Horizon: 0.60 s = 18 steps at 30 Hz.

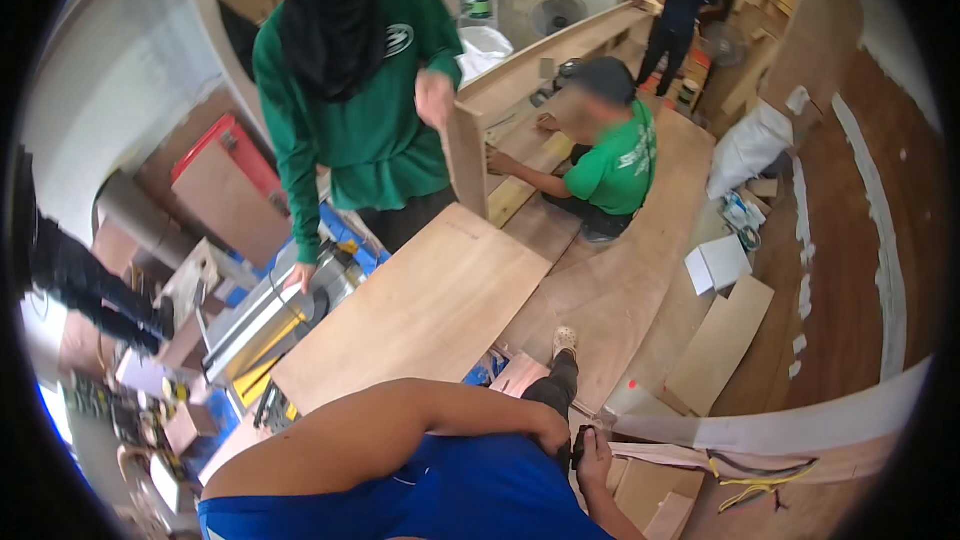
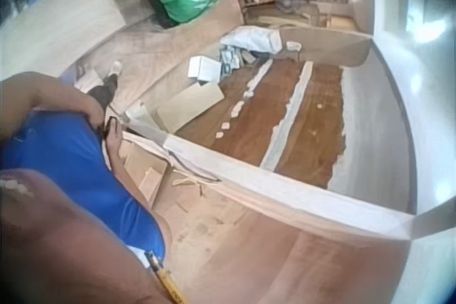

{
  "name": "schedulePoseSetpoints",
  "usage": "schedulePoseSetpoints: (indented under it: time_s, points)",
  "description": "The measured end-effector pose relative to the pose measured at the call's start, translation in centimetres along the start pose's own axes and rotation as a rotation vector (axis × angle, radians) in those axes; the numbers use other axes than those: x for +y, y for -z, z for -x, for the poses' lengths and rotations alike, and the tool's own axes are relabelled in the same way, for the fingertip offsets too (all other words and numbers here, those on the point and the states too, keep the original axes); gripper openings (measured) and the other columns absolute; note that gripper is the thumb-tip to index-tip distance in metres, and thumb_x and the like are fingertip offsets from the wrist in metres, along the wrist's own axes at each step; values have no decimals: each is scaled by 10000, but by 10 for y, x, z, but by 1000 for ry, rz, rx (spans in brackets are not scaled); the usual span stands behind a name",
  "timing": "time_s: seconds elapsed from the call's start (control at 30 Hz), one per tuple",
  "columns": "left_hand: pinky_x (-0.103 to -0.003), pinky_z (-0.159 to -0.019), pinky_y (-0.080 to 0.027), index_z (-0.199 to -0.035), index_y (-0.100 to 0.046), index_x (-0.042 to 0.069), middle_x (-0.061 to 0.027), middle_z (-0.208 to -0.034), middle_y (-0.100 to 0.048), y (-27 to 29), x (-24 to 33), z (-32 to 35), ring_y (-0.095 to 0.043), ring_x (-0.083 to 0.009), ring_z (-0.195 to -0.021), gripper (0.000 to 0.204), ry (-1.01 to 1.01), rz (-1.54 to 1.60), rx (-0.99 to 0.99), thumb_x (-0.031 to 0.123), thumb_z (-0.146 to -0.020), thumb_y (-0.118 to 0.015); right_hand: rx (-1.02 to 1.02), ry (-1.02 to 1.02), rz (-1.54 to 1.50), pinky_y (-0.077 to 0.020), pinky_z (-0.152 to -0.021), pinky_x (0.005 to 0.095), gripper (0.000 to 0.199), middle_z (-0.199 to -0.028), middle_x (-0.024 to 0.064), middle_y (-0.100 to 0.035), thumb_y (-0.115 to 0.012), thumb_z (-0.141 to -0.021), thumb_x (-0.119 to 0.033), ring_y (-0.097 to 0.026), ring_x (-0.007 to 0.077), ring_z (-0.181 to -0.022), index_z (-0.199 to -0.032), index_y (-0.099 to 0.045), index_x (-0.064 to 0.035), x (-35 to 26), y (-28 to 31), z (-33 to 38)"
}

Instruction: The person measures a piece of plywood with a tape measure and then carries it to a partially assembled wooden cabinet. They insert the plywood into the cabinet as a shelf and use a rubber mallet to tap it into place, ensuring a snug fit.

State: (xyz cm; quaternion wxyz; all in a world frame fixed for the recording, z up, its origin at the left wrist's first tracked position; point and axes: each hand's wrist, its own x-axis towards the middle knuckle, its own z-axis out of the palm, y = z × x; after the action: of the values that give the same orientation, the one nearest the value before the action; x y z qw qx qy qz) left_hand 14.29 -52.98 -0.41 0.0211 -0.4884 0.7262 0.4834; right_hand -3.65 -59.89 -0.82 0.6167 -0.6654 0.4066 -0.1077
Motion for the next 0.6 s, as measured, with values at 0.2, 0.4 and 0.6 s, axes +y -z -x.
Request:
schedulePoseSetpoints:
  time_s: [0.2,0.4,0.6]
  points:
    - [-490,-891,-538,-968,-774,-21,-263,-1006,-743,-2,7,19,-717,-404,-996,505,-28,-41,185,466,-862,-698,28,121,-21,-434,-709,316,388,-804,25,-576,-537,-1072,-377,-507,138,-757,-1001,-669,-19,1,-17,-17]
    - [-498,-867,-539,-1006,-769,-11,-250,-1021,-743,-2,12,28,-714,-405,-978,410,-14,-87,192,360,-838,-718,-7,28,49,-457,-700,297,352,-837,29,-614,-547,-1073,-334,-546,126,-761,-1058,-675,-6,2,-16,-7]
    - [-503,-809,-540,-989,-777,14,-227,-951,-749,15,33,39,-719,-393,-899,336,-260,131,198,315,-857,-706,-49,155,44,-488,-759,302,328,-895,59,-654,-565,-1066,-300,-574,136,-817,-1110,-673,7,6,-21,-6]
